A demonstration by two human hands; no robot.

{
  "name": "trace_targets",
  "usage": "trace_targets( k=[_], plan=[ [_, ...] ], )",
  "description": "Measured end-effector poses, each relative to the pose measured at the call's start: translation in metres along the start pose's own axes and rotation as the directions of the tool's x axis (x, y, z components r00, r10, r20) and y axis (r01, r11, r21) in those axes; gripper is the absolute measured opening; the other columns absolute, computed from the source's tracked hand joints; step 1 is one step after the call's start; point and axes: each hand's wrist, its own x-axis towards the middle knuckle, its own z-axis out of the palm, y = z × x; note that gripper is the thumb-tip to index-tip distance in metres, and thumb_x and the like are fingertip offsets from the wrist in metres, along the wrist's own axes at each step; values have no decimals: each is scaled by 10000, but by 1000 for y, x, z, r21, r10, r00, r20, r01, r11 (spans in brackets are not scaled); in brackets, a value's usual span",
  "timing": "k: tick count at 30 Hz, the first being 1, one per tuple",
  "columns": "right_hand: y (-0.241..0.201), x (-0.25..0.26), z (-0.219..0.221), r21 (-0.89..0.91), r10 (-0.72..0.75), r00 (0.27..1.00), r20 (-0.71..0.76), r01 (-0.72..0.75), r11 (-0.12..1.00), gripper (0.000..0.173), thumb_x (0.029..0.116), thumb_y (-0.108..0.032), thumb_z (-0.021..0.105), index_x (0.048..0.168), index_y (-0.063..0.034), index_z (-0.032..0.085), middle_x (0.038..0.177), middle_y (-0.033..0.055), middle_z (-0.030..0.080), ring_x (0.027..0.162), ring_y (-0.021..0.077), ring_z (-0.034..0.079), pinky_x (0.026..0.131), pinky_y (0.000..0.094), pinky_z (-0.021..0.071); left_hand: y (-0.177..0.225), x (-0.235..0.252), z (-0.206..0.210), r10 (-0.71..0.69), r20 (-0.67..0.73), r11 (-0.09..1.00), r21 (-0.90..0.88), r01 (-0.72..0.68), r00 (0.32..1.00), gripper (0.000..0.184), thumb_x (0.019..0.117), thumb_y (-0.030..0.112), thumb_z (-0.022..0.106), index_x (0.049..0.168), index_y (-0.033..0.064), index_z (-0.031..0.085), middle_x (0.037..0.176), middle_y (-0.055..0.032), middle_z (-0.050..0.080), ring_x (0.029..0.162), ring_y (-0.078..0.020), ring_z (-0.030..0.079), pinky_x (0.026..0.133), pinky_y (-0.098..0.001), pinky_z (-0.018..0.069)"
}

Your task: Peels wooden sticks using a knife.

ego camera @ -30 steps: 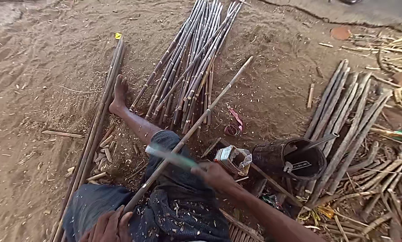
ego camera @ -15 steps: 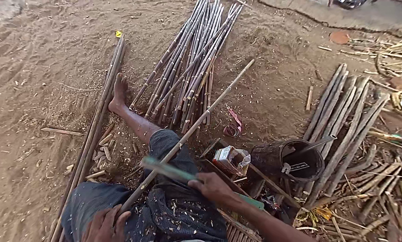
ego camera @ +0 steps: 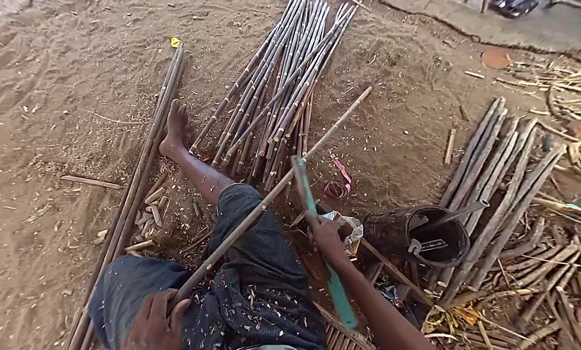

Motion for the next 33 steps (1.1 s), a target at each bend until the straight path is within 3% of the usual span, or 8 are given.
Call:
trace_targets(
  k=[4, 8, 13, 17, 21, 25, 28, 33],
  plan=[
    [-18, -38, 15, -257, -106, 943, 315, 193, 947, 546, 997, -631, 526, 934, -110, 680, 764, 92, 622, 737, 269, 639, 700, 525, 527, -5, 0, -2, -20, 7, 1000, -18, 20, 1000, 383, 957, 362, 696, 1099, 6, 700, 1006, -196, 683, 839, -369, 692, 710, -557, 569],
    [9, -8, 5, 27, 28, 999, -21, -28, 999, 678, 1002, -714, 418, 1003, -73, 642, 648, 100, 556, 519, 245, 544, 499, 449, 494, -4, -2, 0, 0, 11, 999, -39, 1, 1000, 359, 932, 312, 734, 1071, -17, 697, 1037, -242, 674, 895, -429, 684, 751, -582, 563],
    [-14, -22, -3, -160, -41, 970, 240, 81, 984, 508, 1048, -537, 507, 1048, -72, 712, 803, 116, 659, 728, 273, 646, 722, 524, 549, 7, -4, -7, -90, 90, 994, -49, 94, 992, 352, 911, 257, 764, 1071, -48, 689, 1056, -258, 674, 927, -432, 688, 777, -599, 566],
    [1, -6, 2, 43, 38, 999, 36, -40, 998, 550, 1040, -555, 520, 978, -24, 653, 677, 113, 583, 549, 242, 576, 538, 452, 530, 2, -5, 0, -50, 12, 998, -36, 50, 999, 369, 868, 269, 816, 1047, -27, 686, 1029, -237, 671, 855, -398, 695, 715, -562, 580],
    [-16, -55, 17, -264, -103, 920, 378, 214, 940, 583, 1004, -627, 500, 948, -73, 672, 802, 131, 638, 788, 312, 652, 737, 573, 524, -6, 4, -6, 45, 83, 992, -120, -35, 996, 414, 987, 342, 671, 1135, -43, 703, 1061, -245, 691, 935, -393, 699, 825, -554, 577],
    [9, -9, 3, 55, 71, 997, 4, -71, 996, 572, 1044, -573, 493, 980, -25, 645, 648, 92, 562, 524, 223, 556, 518, 427, 510, -4, -1, -1, 68, 67, 993, -103, -61, 995, 377, 1014, 310, 624, 1153, -25, 726, 1070, -241, 710, 969, -422, 701, 856, -582, 563],
    [-7, -30, 5, -150, -5, 986, 169, 30, 988, 542, 1029, -587, 498, 962, -78, 668, 728, 92, 605, 672, 253, 619, 673, 493, 532, -6, -1, 0, 33, 13, 995, -98, -31, 999, 342, 973, 287, 677, 1100, -26, 729, 1039, -224, 707, 941, -404, 698, 831, -552, 569],
    [11, -8, -16, 53, 89, 994, 63, -93, 994, 549, 1052, -571, 475, 975, -51, 632, 622, 64, 527, 495, 187, 515, 499, 381, 486, -4, -6, 8, 44, 14, 993, -109, -42, 999, 386, 970, 345, 682, 1084, -21, 730, 1019, -215, 705, 927, -389, 699, 822, -541, 574]
  ],
)
